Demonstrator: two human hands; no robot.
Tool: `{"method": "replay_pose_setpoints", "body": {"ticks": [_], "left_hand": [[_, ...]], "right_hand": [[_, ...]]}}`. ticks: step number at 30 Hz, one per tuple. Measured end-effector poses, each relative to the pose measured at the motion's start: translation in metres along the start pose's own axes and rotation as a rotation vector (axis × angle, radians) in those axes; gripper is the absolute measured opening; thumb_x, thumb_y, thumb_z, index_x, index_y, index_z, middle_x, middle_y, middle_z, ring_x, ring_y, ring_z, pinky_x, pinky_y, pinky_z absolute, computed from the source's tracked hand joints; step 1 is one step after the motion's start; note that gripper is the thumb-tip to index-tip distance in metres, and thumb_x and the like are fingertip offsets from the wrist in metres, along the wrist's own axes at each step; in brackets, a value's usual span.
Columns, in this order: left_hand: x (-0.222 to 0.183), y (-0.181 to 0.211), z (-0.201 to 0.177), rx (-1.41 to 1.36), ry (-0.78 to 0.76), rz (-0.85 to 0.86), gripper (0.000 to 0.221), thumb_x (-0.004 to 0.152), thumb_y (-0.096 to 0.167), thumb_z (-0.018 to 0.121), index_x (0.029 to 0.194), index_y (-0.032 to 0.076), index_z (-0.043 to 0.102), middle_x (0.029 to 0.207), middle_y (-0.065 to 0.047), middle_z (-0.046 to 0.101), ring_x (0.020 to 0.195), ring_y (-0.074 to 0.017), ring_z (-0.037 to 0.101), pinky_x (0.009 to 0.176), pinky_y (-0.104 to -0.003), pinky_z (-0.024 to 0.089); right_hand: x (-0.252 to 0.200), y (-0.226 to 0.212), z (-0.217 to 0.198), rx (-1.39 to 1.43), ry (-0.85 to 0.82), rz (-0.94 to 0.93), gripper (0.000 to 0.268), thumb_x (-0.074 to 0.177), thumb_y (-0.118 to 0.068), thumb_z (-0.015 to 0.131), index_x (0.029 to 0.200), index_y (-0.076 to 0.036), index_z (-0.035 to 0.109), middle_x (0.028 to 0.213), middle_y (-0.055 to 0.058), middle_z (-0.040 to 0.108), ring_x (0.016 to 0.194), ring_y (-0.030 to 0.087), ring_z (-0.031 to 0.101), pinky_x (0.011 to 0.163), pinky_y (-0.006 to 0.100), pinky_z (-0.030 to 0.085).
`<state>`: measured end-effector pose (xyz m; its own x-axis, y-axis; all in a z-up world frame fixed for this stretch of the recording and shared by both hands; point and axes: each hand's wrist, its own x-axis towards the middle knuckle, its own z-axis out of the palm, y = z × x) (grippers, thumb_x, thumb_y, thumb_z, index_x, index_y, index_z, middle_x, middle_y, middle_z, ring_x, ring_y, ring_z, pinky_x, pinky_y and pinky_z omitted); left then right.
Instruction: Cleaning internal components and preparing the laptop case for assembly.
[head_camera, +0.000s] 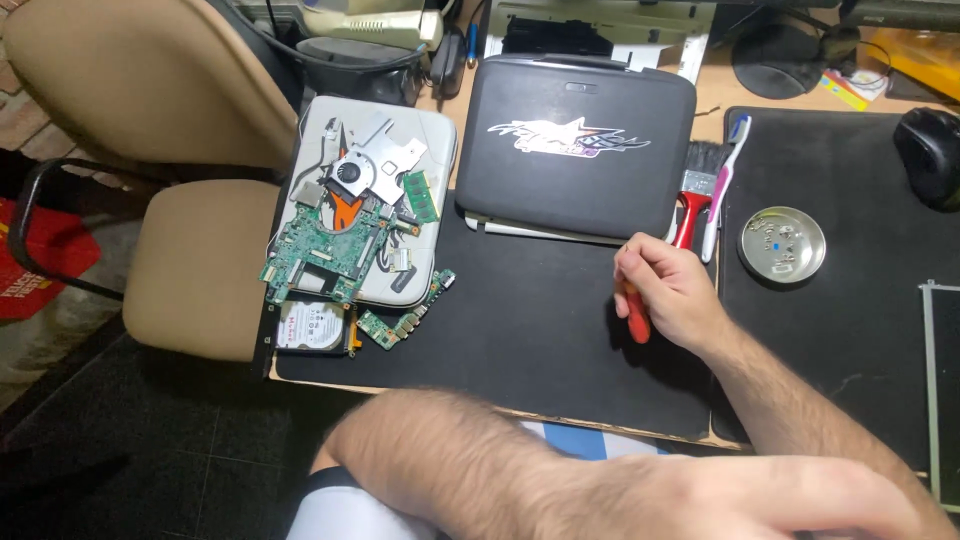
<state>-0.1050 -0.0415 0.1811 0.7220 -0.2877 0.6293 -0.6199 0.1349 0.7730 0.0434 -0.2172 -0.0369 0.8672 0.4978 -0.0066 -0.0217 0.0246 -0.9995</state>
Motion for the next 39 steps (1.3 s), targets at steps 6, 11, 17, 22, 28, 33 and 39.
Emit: {"method": "replay_pose_setpoints", "body": {"ticks": [6,11,17,22,28,33,39], "left_hand": [[0.003,-0.008,0.007,-0.020,0.070,-0.056,0.035,0.126,0.002,0.063,0.153,0.002,0.041,0.118,-0.020,0.066,0.102,-0.0323,0.067,0.104,-0.045,0.064],[-0.008,0.004,-0.047,-0.090,0.067,-0.087,0.042,0.125,0.003,0.066,0.156,0.004,0.039,0.116,-0.019,0.067,0.099,-0.0295,0.066,0.100,-0.044,0.064],[-0.037,-0.041,-0.066,0.393,-0.080,-0.116,0.024,0.122,0.021,0.068,0.136,0.002,0.067,0.102,-0.006,0.076,0.080,-0.0232,0.072,0.091,-0.044,0.058],[-0.101,-0.083,-0.072,0.639,-0.144,-0.260,0.015,0.112,0.009,0.081,0.099,0.012,0.075,0.089,0.001,0.080,0.068,-0.0203,0.067,0.071,-0.038,0.051],[-0.166,-0.127,-0.077,0.901,-0.177,-0.241,0.053,0.112,0.025,0.090,0.075,0.016,0.053,0.068,0.001,0.053,0.057,-0.0216,0.046,0.058,-0.040,0.038],[-0.179,-0.143,-0.082,0.899,-0.326,-0.264,0.064,0.124,0.059,0.052,0.075,0.019,0.053,0.073,0.001,0.055,0.062,-0.0265,0.056,0.061,-0.045,0.040],[-0.175,-0.145,-0.081,0.910,-0.328,-0.244,0.045,0.121,0.018,0.056,0.076,0.016,0.056,0.074,0.000,0.054,0.063,-0.0267,0.054,0.061,-0.046,0.040]], "right_hand": [[-0.006,-0.026,0.009,-0.035,0.002,0.048,0.040,0.131,-0.025,0.053,0.101,-0.003,0.066,0.060,0.020,0.072,0.034,0.023,0.067,0.043,0.030,0.055],[-0.005,-0.035,0.010,0.094,0.046,0.114,0.038,0.128,-0.037,0.060,0.105,-0.007,0.062,0.065,0.006,0.051,0.053,0.018,0.068,0.053,0.028,0.049],[-0.021,-0.070,0.009,-0.059,-0.165,0.126,0.018,0.124,-0.018,0.059,0.136,-0.008,0.067,0.087,0.011,0.076,0.058,0.017,0.072,0.059,0.030,0.062],[-0.055,-0.081,-0.008,-0.679,-0.074,0.150,0.051,0.113,-0.029,0.083,0.162,-0.021,0.067,0.076,-0.007,0.063,0.064,0.012,0.063,0.071,0.034,0.057],[-0.095,-0.045,-0.041,-1.068,0.300,0.328,0.035,0.113,-0.039,0.085,0.133,-0.017,0.065,0.105,0.001,0.086,0.088,0.031,0.085,0.085,0.050,0.066],[-0.110,-0.069,-0.036,-1.123,0.259,0.330,0.048,0.103,-0.030,0.087,0.147,-0.018,0.070,0.125,0.002,0.079,0.101,0.022,0.080,0.084,0.049,0.069],[-0.124,-0.056,-0.037,-1.201,0.201,0.300,0.030,0.100,-0.024,0.080,0.130,-0.020,0.077,0.107,-0.001,0.081,0.092,0.025,0.080,0.077,0.049,0.067]]}}
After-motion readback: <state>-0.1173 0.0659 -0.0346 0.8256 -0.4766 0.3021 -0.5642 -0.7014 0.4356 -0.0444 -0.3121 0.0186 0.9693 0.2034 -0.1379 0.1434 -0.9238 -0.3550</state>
